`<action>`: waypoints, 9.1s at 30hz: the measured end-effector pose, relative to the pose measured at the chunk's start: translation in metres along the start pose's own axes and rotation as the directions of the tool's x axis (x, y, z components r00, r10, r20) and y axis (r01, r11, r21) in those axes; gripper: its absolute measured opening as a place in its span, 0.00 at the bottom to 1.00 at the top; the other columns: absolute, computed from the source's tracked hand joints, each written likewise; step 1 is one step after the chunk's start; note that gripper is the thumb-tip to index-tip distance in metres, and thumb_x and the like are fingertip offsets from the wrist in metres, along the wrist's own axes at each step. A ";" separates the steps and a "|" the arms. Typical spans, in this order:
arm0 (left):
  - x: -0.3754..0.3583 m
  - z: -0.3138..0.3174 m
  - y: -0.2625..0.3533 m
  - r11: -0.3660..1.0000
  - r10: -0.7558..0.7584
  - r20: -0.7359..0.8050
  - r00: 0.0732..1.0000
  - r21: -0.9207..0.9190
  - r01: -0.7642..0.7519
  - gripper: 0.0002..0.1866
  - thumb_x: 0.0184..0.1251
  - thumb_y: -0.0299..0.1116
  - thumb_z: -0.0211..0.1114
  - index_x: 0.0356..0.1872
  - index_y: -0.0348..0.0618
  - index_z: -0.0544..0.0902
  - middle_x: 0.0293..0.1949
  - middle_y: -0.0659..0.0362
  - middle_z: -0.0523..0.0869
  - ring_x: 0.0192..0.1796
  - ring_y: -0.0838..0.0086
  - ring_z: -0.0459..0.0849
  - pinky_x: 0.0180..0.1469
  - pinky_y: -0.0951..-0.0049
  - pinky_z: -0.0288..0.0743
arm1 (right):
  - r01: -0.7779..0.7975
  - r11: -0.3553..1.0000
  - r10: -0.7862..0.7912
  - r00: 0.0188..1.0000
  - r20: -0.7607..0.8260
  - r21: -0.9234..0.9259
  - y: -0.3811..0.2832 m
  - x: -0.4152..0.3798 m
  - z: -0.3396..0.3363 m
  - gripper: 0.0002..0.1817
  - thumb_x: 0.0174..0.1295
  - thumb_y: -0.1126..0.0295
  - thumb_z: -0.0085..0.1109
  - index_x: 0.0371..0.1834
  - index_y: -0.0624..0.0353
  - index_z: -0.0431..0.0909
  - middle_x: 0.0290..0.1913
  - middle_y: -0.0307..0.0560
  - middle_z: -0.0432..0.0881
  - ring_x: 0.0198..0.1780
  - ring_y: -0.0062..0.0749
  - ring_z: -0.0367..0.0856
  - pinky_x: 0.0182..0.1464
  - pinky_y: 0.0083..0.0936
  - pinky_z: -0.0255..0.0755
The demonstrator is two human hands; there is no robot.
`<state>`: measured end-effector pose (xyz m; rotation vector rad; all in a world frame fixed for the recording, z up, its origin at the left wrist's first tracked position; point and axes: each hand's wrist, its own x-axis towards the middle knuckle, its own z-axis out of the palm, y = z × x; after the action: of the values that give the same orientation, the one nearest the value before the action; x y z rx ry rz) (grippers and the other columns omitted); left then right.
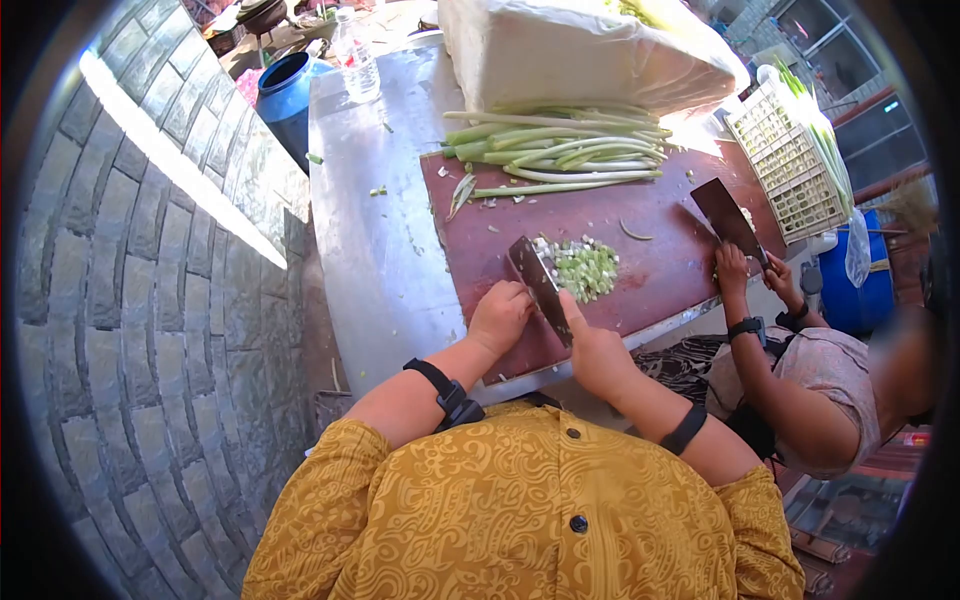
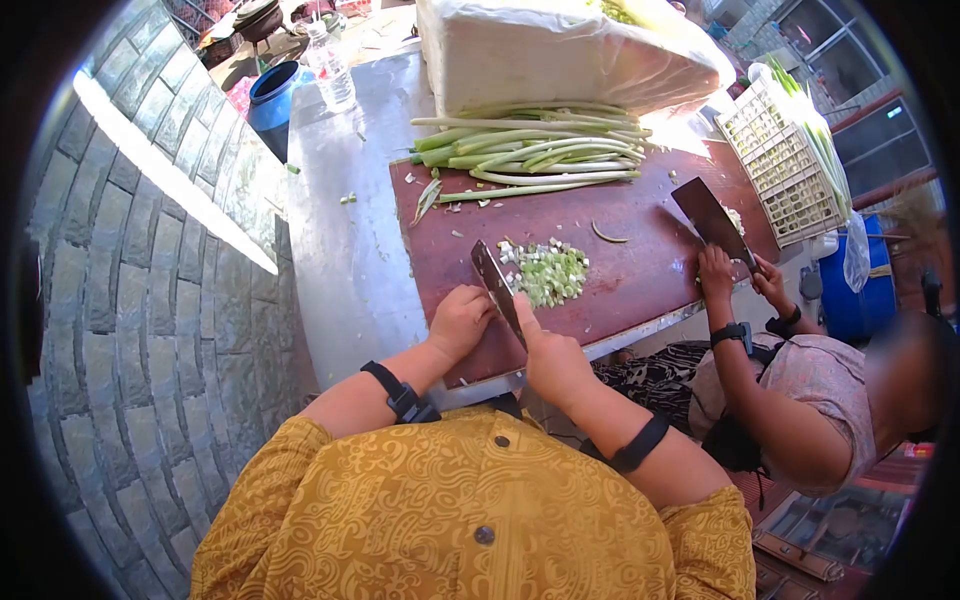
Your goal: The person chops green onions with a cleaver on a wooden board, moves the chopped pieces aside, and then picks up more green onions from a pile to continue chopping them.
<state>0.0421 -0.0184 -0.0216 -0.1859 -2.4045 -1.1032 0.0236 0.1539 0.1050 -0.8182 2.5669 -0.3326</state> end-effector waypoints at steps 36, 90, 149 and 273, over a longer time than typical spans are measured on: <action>0.071 0.034 0.070 0.769 -0.511 0.284 0.812 0.574 0.283 0.57 0.43 0.66 0.70 0.74 0.62 0.51 0.74 0.38 0.43 0.76 0.46 0.42 0.72 0.41 0.43 | -0.034 0.510 0.258 0.959 -0.115 0.859 0.189 -0.020 0.001 0.42 0.54 0.85 0.48 0.75 0.59 0.48 0.43 0.52 0.80 0.19 0.25 0.77 0.23 0.23 0.74; 0.511 -0.073 0.130 0.863 -0.191 -0.106 0.976 0.455 0.218 0.47 0.58 0.78 0.36 0.74 0.62 0.53 0.76 0.57 0.50 0.77 0.52 0.42 0.70 0.33 0.44 | 0.290 0.271 0.294 0.883 -0.366 0.918 0.096 0.223 -0.342 0.21 0.54 0.83 0.43 0.54 0.68 0.69 0.33 0.54 0.79 0.20 0.32 0.78 0.19 0.26 0.71; 0.079 0.051 0.007 0.999 0.037 0.283 0.958 -0.029 -0.031 0.13 0.53 0.34 0.68 0.41 0.44 0.84 0.44 0.55 0.81 0.51 0.58 0.76 0.56 0.61 0.70 | -0.148 0.645 0.187 0.982 0.034 0.750 0.165 0.081 -0.012 0.43 0.55 0.86 0.50 0.76 0.51 0.49 0.32 0.48 0.80 0.19 0.24 0.75 0.21 0.22 0.71; 0.140 0.014 -0.015 0.982 -0.058 0.395 0.917 0.188 -0.019 0.10 0.54 0.34 0.65 0.38 0.47 0.85 0.42 0.56 0.84 0.50 0.58 0.78 0.54 0.59 0.72 | 0.099 0.354 0.040 0.992 -0.121 0.930 0.095 -0.013 -0.117 0.29 0.61 0.82 0.48 0.68 0.65 0.62 0.38 0.44 0.79 0.24 0.18 0.73 0.27 0.13 0.69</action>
<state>-0.0901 -0.0285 0.0278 -0.3534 -2.8626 -0.9048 -0.0677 0.2489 0.1792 -0.3497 1.8694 -1.7279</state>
